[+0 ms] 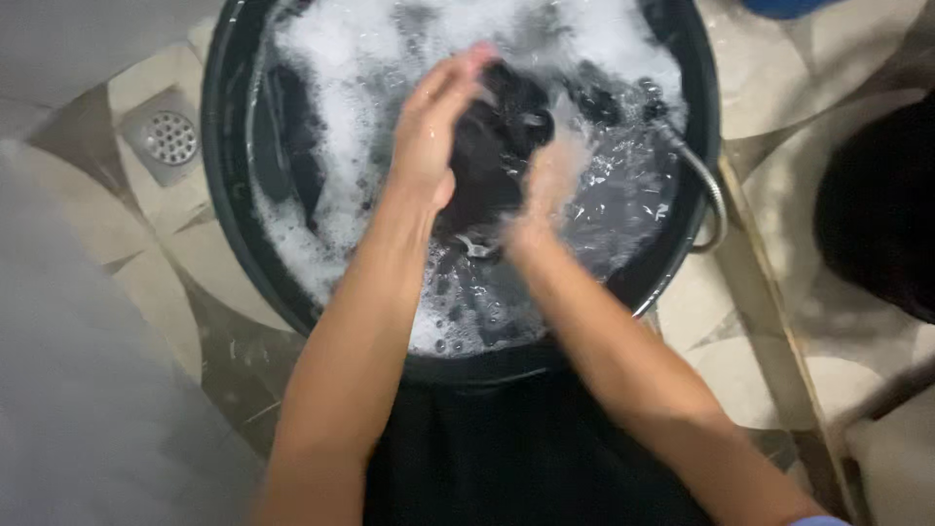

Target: The person washes dark clothing by hand in a basin of soapy water, scrubbing and rinsing the fabric before transferring it to a basket.

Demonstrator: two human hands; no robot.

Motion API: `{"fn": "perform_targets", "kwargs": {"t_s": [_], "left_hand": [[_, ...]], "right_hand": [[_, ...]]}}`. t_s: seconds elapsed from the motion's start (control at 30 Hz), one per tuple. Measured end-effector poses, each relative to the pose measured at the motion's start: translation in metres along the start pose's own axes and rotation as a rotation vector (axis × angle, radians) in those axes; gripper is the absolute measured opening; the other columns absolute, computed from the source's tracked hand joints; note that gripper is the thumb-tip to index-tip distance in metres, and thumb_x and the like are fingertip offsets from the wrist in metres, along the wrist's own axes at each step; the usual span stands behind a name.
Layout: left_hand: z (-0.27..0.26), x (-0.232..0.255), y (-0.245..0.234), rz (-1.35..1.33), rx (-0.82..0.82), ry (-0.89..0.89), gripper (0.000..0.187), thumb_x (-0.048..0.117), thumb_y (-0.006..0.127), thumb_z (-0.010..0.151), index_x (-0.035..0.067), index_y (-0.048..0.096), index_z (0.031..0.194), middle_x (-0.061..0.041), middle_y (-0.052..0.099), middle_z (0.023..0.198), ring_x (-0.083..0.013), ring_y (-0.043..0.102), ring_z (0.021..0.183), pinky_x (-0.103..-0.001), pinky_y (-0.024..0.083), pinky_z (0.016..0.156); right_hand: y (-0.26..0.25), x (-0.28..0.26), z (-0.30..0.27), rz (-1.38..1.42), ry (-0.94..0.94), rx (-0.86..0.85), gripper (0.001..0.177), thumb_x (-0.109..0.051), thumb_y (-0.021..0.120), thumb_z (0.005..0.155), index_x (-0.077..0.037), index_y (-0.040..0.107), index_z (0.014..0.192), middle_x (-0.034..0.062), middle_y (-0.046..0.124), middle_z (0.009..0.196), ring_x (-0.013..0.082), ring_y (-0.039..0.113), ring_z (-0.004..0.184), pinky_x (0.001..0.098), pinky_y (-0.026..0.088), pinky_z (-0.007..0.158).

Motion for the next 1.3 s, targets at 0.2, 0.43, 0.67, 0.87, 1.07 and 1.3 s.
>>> {"fn": "perform_targets", "kwargs": {"t_s": [0.2, 0.43, 0.67, 0.87, 1.07, 1.3], "left_hand": [[0.005, -0.068, -0.03, -0.06, 0.135, -0.251, 0.047, 0.034, 0.064, 0.1, 0.0, 0.064, 0.132, -0.011, 0.069, 0.128, -0.0203, 0.065, 0.111, -0.036, 0.052, 0.097], [-0.029, 0.092, 0.025, 1.297, 0.378, -0.45, 0.056, 0.048, 0.065, 0.094, 0.018, 0.057, 0.141, -0.024, 0.041, 0.149, -0.0426, 0.043, 0.136, -0.061, 0.039, 0.105], [-0.058, -0.01, 0.022, 1.663, 0.072, -0.554, 0.088, 0.045, 0.07, 0.091, 0.027, 0.022, 0.162, -0.026, 0.009, 0.163, -0.0564, 0.019, 0.144, -0.07, 0.031, 0.107], [-0.05, -0.025, -0.028, 1.61, 0.017, -0.68, 0.068, 0.023, 0.063, 0.093, 0.016, 0.04, 0.157, -0.024, 0.061, 0.135, -0.0397, 0.054, 0.133, -0.052, 0.041, 0.114], [-0.027, 0.047, 0.031, 0.235, -0.003, -0.253, 0.045, 0.008, 0.05, 0.094, -0.002, 0.064, 0.136, -0.019, 0.069, 0.117, -0.0277, 0.067, 0.109, -0.041, 0.052, 0.1], [-0.021, 0.098, 0.037, -0.527, 0.085, -0.18, 0.038, 0.013, 0.053, 0.099, -0.001, 0.056, 0.134, -0.021, 0.064, 0.124, -0.0353, 0.061, 0.115, -0.048, 0.054, 0.1]], "right_hand": [[0.006, -0.076, -0.054, -0.226, -0.439, -0.327, 0.036, -0.037, 0.061, 0.104, -0.004, 0.075, 0.102, 0.0209, 0.069, 0.107, 0.0335, 0.067, 0.1, 0.0446, 0.053, 0.088], [-0.01, -0.052, 0.066, -0.635, -0.223, -0.464, 0.061, -0.062, 0.072, 0.093, -0.012, 0.065, 0.127, 0.025, 0.055, 0.135, 0.0448, 0.052, 0.122, 0.0594, 0.042, 0.097], [-0.012, 0.009, 0.043, -0.807, -0.313, -1.078, 0.135, -0.075, 0.082, 0.066, -0.012, 0.017, 0.165, 0.0254, 0.009, 0.17, 0.0504, 0.004, 0.156, 0.063, 0.005, 0.125], [0.003, 0.167, 0.029, -0.526, 0.088, -0.971, 0.084, -0.049, 0.068, 0.085, -0.006, 0.044, 0.153, 0.023, 0.055, 0.15, 0.0345, 0.051, 0.14, 0.0484, 0.037, 0.117], [-0.024, 0.243, 0.03, 0.072, 0.62, -0.46, 0.056, -0.04, 0.058, 0.111, 0.005, 0.057, 0.145, 0.0219, 0.063, 0.117, 0.0292, 0.054, 0.098, 0.048, 0.043, 0.086], [-0.021, 0.005, 0.044, 0.454, 0.963, -0.501, 0.041, -0.036, 0.059, 0.085, -0.007, 0.067, 0.114, 0.0137, 0.07, 0.105, 0.0301, 0.064, 0.093, 0.0514, 0.052, 0.087]]}}
Point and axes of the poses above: each hand's wrist, its own z-axis towards the middle knuckle, its own y-axis out of the palm, x = y × z, the point moved 3 cm from there along z, towards the middle knuckle
